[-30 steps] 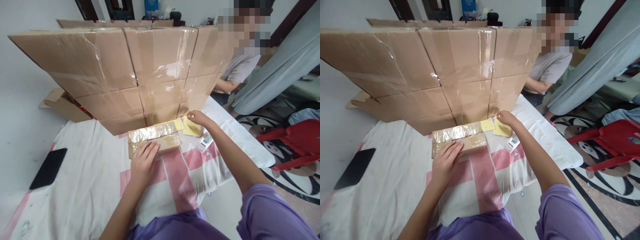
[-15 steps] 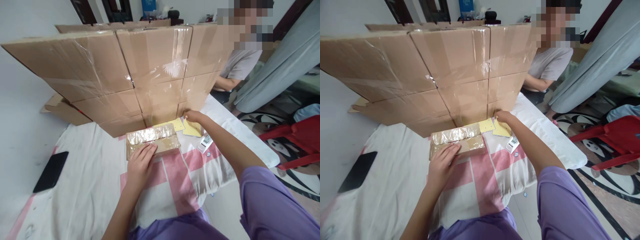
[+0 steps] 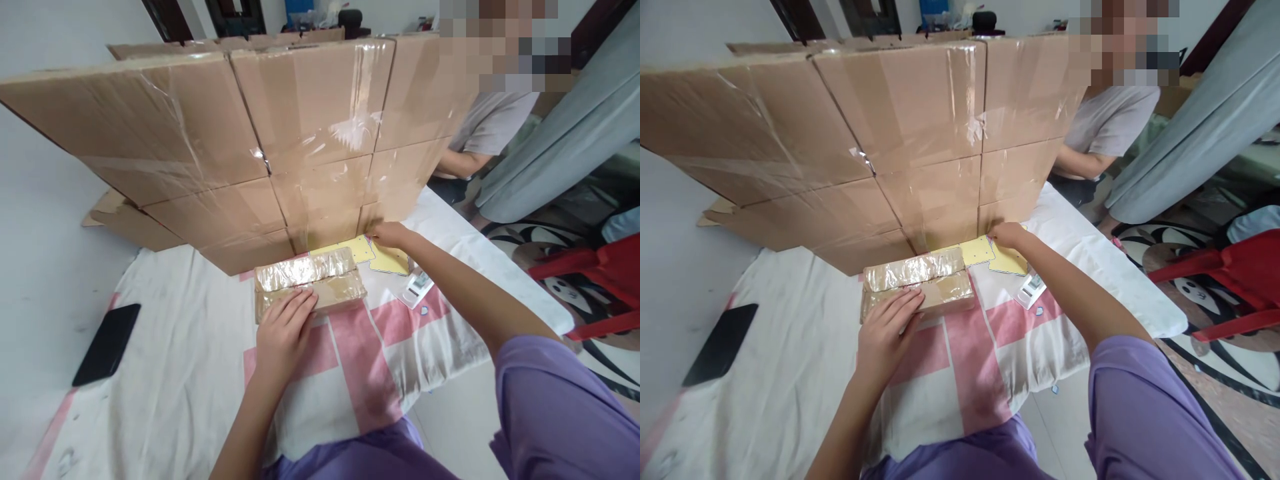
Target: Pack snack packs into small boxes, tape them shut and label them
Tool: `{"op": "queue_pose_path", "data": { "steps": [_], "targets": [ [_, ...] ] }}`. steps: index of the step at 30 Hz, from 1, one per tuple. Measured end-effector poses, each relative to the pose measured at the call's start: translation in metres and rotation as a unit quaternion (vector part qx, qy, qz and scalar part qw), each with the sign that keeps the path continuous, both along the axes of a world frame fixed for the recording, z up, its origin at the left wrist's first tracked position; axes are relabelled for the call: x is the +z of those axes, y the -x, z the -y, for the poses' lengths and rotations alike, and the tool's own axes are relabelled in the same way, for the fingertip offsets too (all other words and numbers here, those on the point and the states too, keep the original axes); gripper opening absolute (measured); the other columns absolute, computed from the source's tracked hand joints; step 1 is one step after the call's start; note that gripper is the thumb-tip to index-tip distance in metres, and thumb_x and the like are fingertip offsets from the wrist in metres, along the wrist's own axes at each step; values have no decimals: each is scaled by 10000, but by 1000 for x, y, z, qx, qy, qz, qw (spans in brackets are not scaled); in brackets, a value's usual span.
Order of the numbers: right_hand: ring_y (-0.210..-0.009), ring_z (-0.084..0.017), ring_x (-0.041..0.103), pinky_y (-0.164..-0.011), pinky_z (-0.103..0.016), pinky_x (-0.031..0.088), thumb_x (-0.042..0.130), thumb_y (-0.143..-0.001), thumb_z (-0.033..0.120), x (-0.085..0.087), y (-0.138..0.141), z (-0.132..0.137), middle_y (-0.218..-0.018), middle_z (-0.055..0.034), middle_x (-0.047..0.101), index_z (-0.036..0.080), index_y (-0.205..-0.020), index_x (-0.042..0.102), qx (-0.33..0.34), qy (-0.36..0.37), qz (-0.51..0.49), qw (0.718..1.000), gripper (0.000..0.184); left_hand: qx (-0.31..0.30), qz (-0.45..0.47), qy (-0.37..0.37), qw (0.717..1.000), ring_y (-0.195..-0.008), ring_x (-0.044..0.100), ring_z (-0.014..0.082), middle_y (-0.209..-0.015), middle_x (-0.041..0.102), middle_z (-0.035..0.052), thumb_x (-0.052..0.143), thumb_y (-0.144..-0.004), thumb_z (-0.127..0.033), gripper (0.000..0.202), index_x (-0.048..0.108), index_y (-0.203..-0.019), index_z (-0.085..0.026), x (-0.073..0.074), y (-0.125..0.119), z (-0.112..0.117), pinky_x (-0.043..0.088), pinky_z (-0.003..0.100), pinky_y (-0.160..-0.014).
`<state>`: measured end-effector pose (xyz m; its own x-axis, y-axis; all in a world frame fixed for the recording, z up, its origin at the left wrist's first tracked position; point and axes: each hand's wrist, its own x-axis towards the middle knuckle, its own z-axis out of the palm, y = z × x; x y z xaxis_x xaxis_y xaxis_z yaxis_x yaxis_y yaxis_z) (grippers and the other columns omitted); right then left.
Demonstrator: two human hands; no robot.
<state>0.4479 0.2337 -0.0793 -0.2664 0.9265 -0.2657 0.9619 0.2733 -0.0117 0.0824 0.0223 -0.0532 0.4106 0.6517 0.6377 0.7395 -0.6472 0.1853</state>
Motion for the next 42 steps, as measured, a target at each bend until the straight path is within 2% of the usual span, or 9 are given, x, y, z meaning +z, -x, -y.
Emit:
{"op": "queue_pose_path", "data": {
  "steps": [5,9,14,22,26,29,32,42],
  "targets": [
    [-1025,-307,705,-776,-358,480,565,-903,262,1,-5,10,-1214,-79,762,374,-1332,692,-21,17,16,1000,461,1,2,8,1000,-1196,678,242,-1273,742,58,600,-965,-151,362,635,-1314,-239,1,-1,0,522,397,-975],
    [-1016,-280,706,-776,-334,475,562,-896,254,3,-9,18,-1181,-45,777,373,-1265,734,-29,19,4,999,424,-1,5,7,1000,-1184,679,235,-1271,744,51,617,-955,-142,359,638,-1302,-232,2,-2,-1,520,389,-970],
    [-957,-225,710,-735,-281,463,529,-921,275,5,-10,17,-1128,-11,798,310,-1098,812,-39,15,-40,998,335,-1,2,14,1000,-1196,670,230,-1285,738,40,632,-948,-138,370,633,-1307,-230,1,-1,-2,511,382,-975],
    [-878,-191,696,-683,-255,439,517,-968,343,11,2,14,-1044,-42,794,264,-1233,764,-59,-24,-89,994,371,-3,1,18,1000,-1205,668,229,-1290,737,38,629,-947,-138,372,637,-1308,-228,2,-1,-2,503,380,-990],
    [-972,-232,699,-716,-281,458,505,-980,351,6,5,11,-1109,-67,783,257,-1233,758,-70,-30,-76,994,370,-3,2,16,1000,-1199,675,232,-1280,741,43,619,-953,-149,369,636,-1311,-235,2,-1,-3,510,381,-985],
    [-1072,-283,686,-750,-314,477,552,-939,305,1,5,9,-1238,-78,753,267,-1211,766,-75,-23,-54,995,348,-3,2,15,1000,-1191,679,231,-1275,744,45,615,-956,-151,366,636,-1311,-235,2,-1,-5,511,377,-984],
    [-1094,-291,681,-766,-321,486,596,-900,273,-1,6,6,-1281,-78,735,271,-1212,752,-72,-10,-41,997,349,-3,3,12,1000,-1186,684,231,-1263,748,49,604,-960,-154,366,640,-1312,-246,3,-2,-5,514,378,-973],
    [-993,-261,666,-702,-301,434,634,-833,234,8,13,-8,-1114,-67,750,259,-1000,730,-17,40,-16,999,194,1,0,19,1000,-1198,675,227,-1278,743,37,621,-949,-139,365,640,-1301,-233,2,-2,-1,503,375,-975]
  ]
}}
